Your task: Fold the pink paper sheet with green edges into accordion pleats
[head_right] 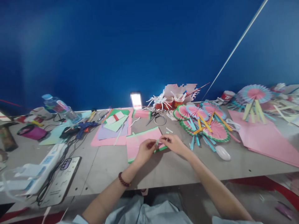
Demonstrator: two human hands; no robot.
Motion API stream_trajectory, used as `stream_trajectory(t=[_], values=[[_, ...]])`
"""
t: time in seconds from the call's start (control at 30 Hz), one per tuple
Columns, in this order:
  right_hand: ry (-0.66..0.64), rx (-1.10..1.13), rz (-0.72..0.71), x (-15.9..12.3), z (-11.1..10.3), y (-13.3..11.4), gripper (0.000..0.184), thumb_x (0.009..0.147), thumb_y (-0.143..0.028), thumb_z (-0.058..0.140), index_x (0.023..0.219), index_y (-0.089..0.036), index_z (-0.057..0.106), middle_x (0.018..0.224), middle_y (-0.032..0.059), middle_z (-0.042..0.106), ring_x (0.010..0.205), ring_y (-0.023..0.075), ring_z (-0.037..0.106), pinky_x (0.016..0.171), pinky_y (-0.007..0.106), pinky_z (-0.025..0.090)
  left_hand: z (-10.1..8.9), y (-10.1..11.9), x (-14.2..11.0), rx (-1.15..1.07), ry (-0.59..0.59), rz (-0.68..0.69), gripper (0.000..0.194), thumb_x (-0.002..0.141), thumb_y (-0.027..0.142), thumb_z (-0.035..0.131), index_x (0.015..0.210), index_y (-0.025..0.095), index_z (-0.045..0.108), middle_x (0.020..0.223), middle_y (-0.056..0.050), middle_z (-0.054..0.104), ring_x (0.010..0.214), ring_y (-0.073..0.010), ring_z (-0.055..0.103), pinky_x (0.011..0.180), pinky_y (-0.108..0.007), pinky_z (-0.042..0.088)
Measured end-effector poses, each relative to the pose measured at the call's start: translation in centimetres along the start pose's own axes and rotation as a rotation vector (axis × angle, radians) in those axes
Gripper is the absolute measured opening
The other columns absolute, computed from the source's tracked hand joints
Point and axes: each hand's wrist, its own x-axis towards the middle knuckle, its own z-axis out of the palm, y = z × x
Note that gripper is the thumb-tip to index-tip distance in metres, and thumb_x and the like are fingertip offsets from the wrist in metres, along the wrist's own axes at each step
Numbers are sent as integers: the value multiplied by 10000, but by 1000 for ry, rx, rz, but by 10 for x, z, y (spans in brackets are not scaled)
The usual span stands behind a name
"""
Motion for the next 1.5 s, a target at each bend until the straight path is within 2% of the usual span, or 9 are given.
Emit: stream_trajectory(t=[0.13,0.33,0.53,0.63,0.83,1.03,1.13,1.3,1.5], values=[[95,3,46,26,-5,0,360,895,-407,498,989,-141,722,983,109,764,867,229,656,804,331,506,-9,-2,13,-233,45,-144,200,734,297,736,851,137,713,763,-60,715,677,-164,638,663,-278,499],[23,-129,-139,25,7,-8,272,905,-308,491,963,-174,721,1076,112,744,1023,235,643,960,349,451,-6,-10,13,-300,93,-118,220,718,308,738,862,147,698,733,-26,692,642,-127,606,633,-242,479],[35,-142,67,13,9,-3,450,932,-456,412,807,-144,711,796,88,720,762,211,626,740,310,458,-5,-6,8,-357,137,-128,279,701,366,774,854,149,688,750,-31,686,673,-139,609,667,-266,491],[-8,-108,130,8,10,1,407,862,-499,510,792,-153,713,705,48,688,690,189,600,668,284,423,-6,0,6,-392,171,-122,296,670,378,803,825,149,696,751,-20,675,684,-135,596,673,-264,485],[-7,-78,99,-4,25,10,210,775,-335,569,798,-183,712,707,30,699,640,169,582,626,264,395,-10,6,8,-596,245,-180,376,581,402,877,817,167,703,723,11,640,641,-107,543,633,-246,448],[-59,-216,49,-13,23,5,301,878,-414,532,825,-211,746,641,17,679,595,170,584,579,261,360,-21,19,4,-613,303,-233,360,545,398,887,707,165,666,629,31,604,600,-99,542,623,-237,446],[21,-294,48,0,8,4,345,923,-431,495,855,-215,757,683,28,715,620,179,614,585,263,380,-32,35,0,-680,244,-343,348,552,370,883,750,165,684,640,27,619,589,-97,571,605,-229,462],[163,-465,-65,55,-16,22,248,894,-182,523,1006,-153,743,1033,116,754,913,211,668,826,294,480,-54,54,24,-574,136,-232,336,556,324,889,798,166,718,697,21,657,595,-85,585,639,-230,493],[138,-604,-114,99,-11,49,187,858,-113,580,947,-161,738,1035,121,729,1000,241,649,926,387,488,-60,24,63,-486,-3,-199,315,566,285,891,804,159,729,693,6,673,600,-93,584,640,-243,490]])
